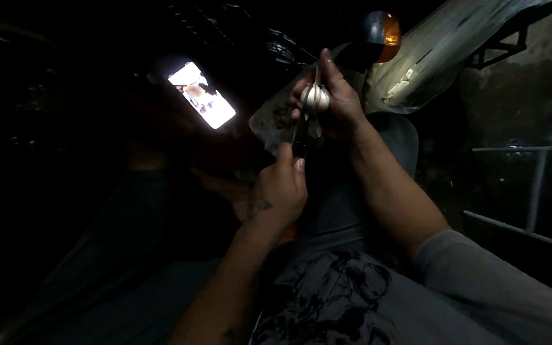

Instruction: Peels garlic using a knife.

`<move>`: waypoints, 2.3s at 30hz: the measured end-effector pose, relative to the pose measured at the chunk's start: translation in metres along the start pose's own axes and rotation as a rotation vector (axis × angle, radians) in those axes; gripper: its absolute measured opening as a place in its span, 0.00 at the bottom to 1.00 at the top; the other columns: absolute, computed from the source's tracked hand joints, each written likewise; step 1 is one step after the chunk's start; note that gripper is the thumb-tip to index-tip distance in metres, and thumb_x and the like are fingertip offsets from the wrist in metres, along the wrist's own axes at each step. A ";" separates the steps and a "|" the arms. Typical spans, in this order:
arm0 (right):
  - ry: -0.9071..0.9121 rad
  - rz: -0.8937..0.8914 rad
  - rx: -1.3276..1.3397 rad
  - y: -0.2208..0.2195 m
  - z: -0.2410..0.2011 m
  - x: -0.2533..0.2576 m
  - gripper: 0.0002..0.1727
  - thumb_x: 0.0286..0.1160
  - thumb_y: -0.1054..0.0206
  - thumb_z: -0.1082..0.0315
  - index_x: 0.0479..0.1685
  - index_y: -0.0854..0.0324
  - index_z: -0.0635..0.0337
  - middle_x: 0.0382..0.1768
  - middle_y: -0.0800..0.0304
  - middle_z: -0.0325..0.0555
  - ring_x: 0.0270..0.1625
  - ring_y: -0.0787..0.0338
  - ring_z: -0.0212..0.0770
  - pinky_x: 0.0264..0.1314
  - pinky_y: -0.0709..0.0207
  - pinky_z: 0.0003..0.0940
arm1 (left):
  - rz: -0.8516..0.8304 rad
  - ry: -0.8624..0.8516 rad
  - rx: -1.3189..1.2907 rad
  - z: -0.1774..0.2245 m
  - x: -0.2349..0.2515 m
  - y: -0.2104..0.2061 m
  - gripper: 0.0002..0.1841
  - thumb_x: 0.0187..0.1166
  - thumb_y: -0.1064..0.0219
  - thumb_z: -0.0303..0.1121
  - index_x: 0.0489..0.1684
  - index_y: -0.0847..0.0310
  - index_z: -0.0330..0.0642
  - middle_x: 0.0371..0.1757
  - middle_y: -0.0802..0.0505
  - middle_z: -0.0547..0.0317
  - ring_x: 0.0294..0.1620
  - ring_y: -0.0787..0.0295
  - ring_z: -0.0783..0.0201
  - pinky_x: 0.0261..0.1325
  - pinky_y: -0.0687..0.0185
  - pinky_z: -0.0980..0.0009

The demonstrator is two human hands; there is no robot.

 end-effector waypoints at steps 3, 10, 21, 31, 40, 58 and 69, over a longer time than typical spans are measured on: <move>0.076 0.176 0.009 -0.002 -0.003 0.001 0.37 0.96 0.69 0.43 0.34 0.22 0.59 0.25 0.14 0.44 0.25 0.12 0.37 0.28 0.14 0.32 | 0.243 -0.067 0.021 0.009 -0.005 0.004 0.19 0.93 0.50 0.41 0.67 0.28 0.33 0.26 0.13 0.49 0.23 0.12 0.51 0.26 0.15 0.52; 0.086 0.310 -0.107 0.020 -0.004 0.005 0.43 0.91 0.71 0.34 0.39 0.19 0.63 0.30 0.13 0.50 0.31 0.12 0.44 0.32 0.14 0.41 | 0.072 -0.032 0.145 0.012 -0.004 -0.002 0.16 0.94 0.49 0.41 0.65 0.28 0.39 0.26 0.13 0.47 0.24 0.11 0.44 0.25 0.17 0.46; 0.173 0.190 -0.144 0.017 -0.008 0.005 0.42 0.93 0.73 0.39 0.36 0.21 0.63 0.27 0.13 0.49 0.28 0.13 0.42 0.31 0.14 0.39 | 0.057 -0.049 0.163 0.012 -0.003 -0.005 0.15 0.94 0.50 0.41 0.62 0.27 0.40 0.22 0.16 0.50 0.22 0.13 0.47 0.23 0.19 0.50; 0.270 0.163 -0.366 0.017 -0.011 0.004 0.38 0.96 0.72 0.45 0.37 0.20 0.63 0.30 0.13 0.46 0.30 0.12 0.39 0.33 0.15 0.38 | -0.052 0.082 0.241 0.017 0.002 -0.005 0.16 0.94 0.50 0.41 0.67 0.31 0.41 0.26 0.14 0.46 0.28 0.10 0.42 0.28 0.16 0.47; 0.197 0.169 -0.301 0.014 -0.004 0.004 0.39 0.96 0.73 0.45 0.38 0.20 0.64 0.29 0.12 0.47 0.29 0.11 0.40 0.31 0.12 0.37 | 0.168 -0.133 0.223 -0.026 0.011 -0.035 0.24 0.94 0.55 0.50 0.71 0.31 0.39 0.21 0.18 0.54 0.20 0.15 0.52 0.19 0.21 0.55; 0.037 0.462 0.006 0.020 0.006 0.006 0.36 0.93 0.67 0.37 0.52 0.25 0.60 0.35 0.14 0.49 0.33 0.11 0.43 0.34 0.13 0.39 | 0.017 0.040 0.247 0.014 0.003 -0.014 0.15 0.94 0.50 0.40 0.64 0.28 0.40 0.27 0.13 0.45 0.27 0.10 0.42 0.27 0.16 0.47; 0.073 0.462 -0.003 0.022 0.007 0.008 0.35 0.95 0.66 0.40 0.51 0.25 0.63 0.33 0.13 0.51 0.31 0.11 0.44 0.31 0.13 0.37 | 0.014 0.032 0.268 0.012 0.003 -0.015 0.14 0.94 0.50 0.40 0.62 0.28 0.38 0.27 0.14 0.44 0.26 0.10 0.41 0.25 0.17 0.46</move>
Point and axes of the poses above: each hand's wrist, its own x-axis towards the middle knuckle, its own y-axis out of the back of the hand, z = x × y, the point moved 5 cm from there along x, towards the middle knuckle
